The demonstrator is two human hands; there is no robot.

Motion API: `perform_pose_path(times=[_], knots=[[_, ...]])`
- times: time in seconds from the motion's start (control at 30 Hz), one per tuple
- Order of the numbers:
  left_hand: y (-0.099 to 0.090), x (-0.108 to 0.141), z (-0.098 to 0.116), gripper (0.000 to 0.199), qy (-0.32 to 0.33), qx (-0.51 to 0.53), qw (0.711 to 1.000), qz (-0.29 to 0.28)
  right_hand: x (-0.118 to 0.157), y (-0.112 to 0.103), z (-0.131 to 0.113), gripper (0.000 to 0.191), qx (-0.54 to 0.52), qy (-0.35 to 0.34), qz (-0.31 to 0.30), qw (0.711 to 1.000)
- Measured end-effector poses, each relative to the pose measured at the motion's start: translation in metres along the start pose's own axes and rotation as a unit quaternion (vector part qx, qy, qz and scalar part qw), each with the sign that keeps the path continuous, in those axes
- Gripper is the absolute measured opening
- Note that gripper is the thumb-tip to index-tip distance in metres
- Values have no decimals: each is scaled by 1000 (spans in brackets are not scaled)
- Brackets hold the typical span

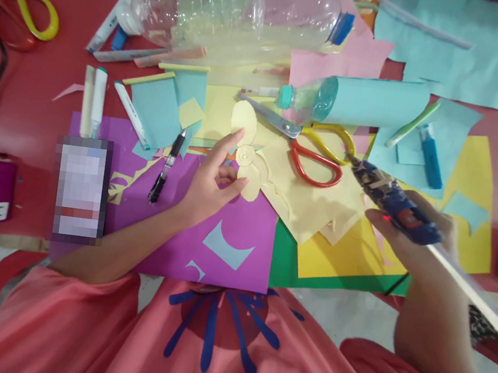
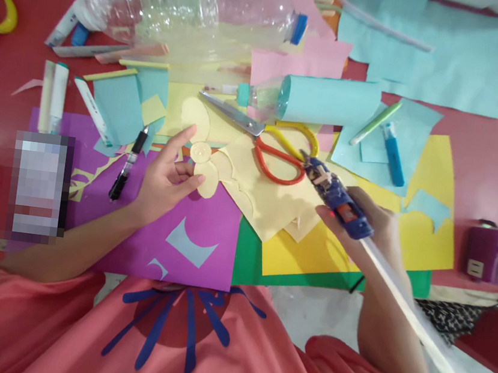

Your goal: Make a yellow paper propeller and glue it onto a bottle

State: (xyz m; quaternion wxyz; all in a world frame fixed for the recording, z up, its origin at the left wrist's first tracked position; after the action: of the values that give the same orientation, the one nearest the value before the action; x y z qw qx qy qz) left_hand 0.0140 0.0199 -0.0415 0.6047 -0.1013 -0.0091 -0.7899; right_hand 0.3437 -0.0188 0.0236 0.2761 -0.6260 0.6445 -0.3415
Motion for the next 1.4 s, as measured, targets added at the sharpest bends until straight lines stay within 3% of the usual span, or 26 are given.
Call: perform_pose_path(times=[0.1, 0.2, 0.3, 0.47, 0.6, 0.73, 0.8, 0.9, 1.0, 1.13, 1.23, 1.4], knots=[[0, 1, 1, 71, 2, -19, 1000, 4, 7, -18, 30, 33, 147, -14, -11, 989], [0, 0, 2, 71, 8, -39, 999, 5, 10, -27, 62, 29, 193, 4, -54, 980], [0, 0, 1, 69, 10, -47, 999, 4, 10, -31, 87, 32, 200, -25, -82, 976], [-1, -1, -1, 67, 29, -68, 997, -2, -5, -41, 114, 31, 213, -106, -109, 965], [-1, 0, 0, 68, 34, -99, 995, -1, -23, -59, 118, 39, 267, -140, -118, 946], [1, 0, 0, 70, 26, -96, 995, -1, -44, -71, 82, 47, 300, -61, -146, 941], [1, 0, -1, 70, 29, -90, 995, -4, -58, -65, 47, 40, 277, -62, -93, 954], [0, -1, -4, 70, 30, -88, 996, -7, -82, -43, -9, 32, 253, -185, -29, 949], [-1, -2, -7, 71, 28, -67, 997, -10, -109, -14, -47, 44, 264, -301, -45, 915], [-2, -3, -6, 70, 25, -22, 999, -12, -147, 16, -59, 67, 320, -314, -92, 889], [-2, -3, -1, 67, 3, -11, 1000, -8, -162, 23, -60, 77, 349, -305, -117, 878], [-3, -6, 2, 71, -3, 12, 1000, -8, -136, 7, -82, 60, 360, -312, -66, 876]])
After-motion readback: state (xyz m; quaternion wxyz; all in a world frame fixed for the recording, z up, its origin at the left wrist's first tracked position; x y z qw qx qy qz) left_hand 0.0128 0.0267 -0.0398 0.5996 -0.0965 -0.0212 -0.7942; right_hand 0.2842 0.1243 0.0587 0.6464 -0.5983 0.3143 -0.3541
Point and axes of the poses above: each hand's wrist, its own x-axis away from the middle knuckle, its own y-axis out of the palm, z = x × y, the point moved 1 cm from there along -x, towards the middle knuckle, and after that the axes turned 10 degrees about -y, right-handed, at the moved point
